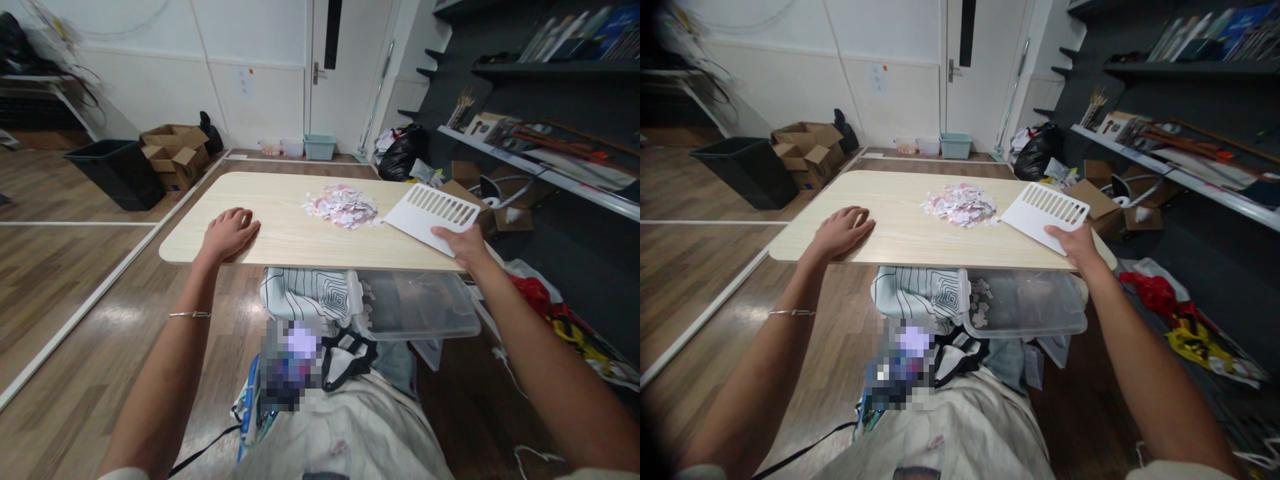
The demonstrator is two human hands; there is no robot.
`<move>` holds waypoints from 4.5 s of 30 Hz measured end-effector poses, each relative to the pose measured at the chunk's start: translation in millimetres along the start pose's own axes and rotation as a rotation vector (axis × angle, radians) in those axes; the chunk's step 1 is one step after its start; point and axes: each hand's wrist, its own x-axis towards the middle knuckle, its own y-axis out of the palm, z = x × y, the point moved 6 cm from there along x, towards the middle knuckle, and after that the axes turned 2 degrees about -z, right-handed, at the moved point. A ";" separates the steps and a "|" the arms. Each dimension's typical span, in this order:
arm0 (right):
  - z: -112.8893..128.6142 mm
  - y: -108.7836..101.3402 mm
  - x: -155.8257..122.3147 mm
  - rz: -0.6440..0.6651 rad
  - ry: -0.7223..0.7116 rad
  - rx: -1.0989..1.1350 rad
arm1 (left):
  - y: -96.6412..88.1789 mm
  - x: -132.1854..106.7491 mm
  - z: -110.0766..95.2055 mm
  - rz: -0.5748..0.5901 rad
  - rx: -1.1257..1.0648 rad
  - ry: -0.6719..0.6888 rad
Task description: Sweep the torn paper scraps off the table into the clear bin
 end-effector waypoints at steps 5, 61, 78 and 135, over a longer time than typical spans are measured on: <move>0.8 -0.6 0.0 0.027 -0.041 -0.007 | 0.6 0.5 1.0 0.003 0.001 0.004; 4.6 10.0 -15.0 0.435 -0.009 0.046 | 0.8 0.6 0.9 0.002 0.019 -0.008; -3.3 7.9 -12.3 0.497 -0.064 -0.049 | 1.9 2.1 3.4 -0.011 0.013 -0.003; 20.7 6.3 -38.5 0.406 0.005 0.084 | -1.5 -0.6 -1.2 -0.001 -0.001 -0.014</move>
